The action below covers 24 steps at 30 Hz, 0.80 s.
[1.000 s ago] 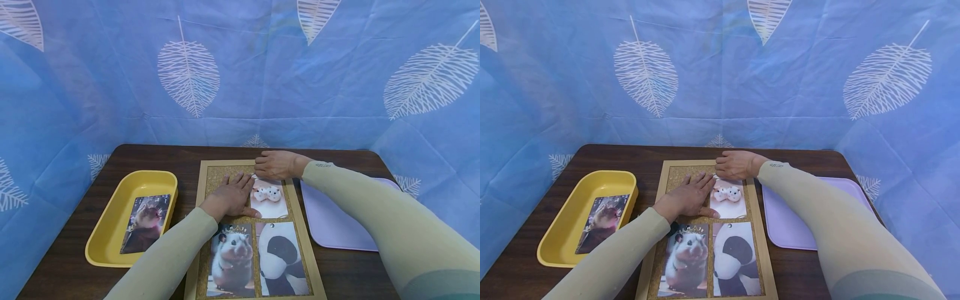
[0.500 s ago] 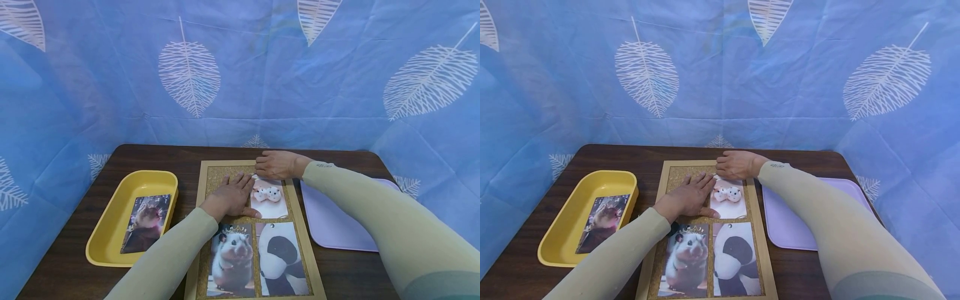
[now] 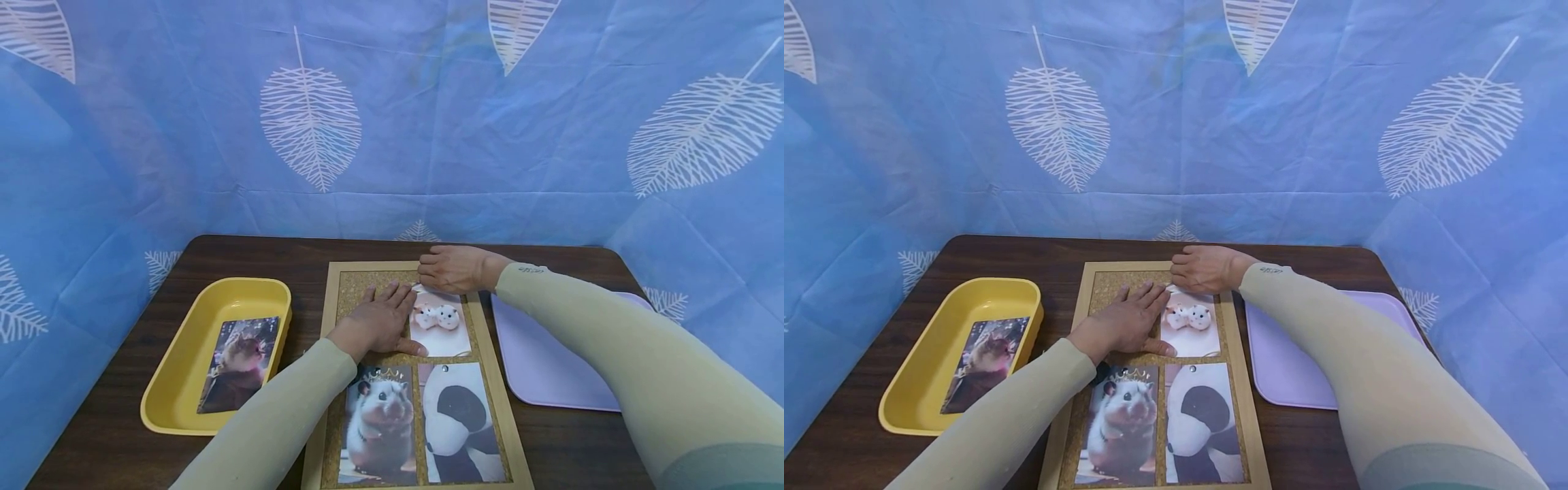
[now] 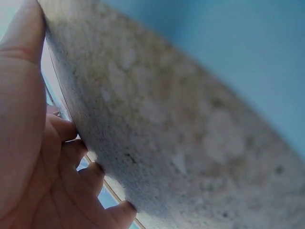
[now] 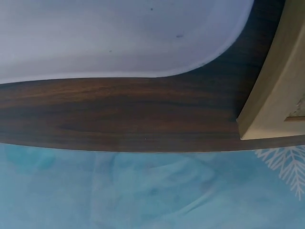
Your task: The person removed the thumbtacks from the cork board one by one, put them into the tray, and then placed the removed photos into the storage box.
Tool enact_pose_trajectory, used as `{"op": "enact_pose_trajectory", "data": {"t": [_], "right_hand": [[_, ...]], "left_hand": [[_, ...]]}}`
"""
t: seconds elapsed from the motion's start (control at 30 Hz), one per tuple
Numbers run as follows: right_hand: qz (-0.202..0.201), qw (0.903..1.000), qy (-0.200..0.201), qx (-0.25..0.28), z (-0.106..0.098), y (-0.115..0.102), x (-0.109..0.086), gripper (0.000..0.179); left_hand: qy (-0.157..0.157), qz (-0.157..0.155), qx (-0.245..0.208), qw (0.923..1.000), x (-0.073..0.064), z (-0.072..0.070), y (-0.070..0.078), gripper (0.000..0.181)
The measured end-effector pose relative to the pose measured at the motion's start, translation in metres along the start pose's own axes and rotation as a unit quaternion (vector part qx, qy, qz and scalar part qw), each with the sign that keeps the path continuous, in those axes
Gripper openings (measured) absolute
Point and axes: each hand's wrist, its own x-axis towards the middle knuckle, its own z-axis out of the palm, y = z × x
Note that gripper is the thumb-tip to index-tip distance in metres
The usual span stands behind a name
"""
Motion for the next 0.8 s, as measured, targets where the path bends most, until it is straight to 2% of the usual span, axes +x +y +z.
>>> {"op": "enact_pose_trajectory", "data": {"t": [0.33,0.8], "right_hand": [[-0.002,0.9997,0.02,-0.014,0.0002,-0.001,-0.0016,0.023],[-0.008,0.9996,0.018,-0.02,-0.0008,-0.0013,0.0031,0.022]], "left_hand": [[-0.004,-0.002,-0.002,1.0,0.001,0.0002,-0.0004,0.115],[0.001,0.003,-0.002,1.0,0.0,0.0004,-0.0008,0.113]]}}
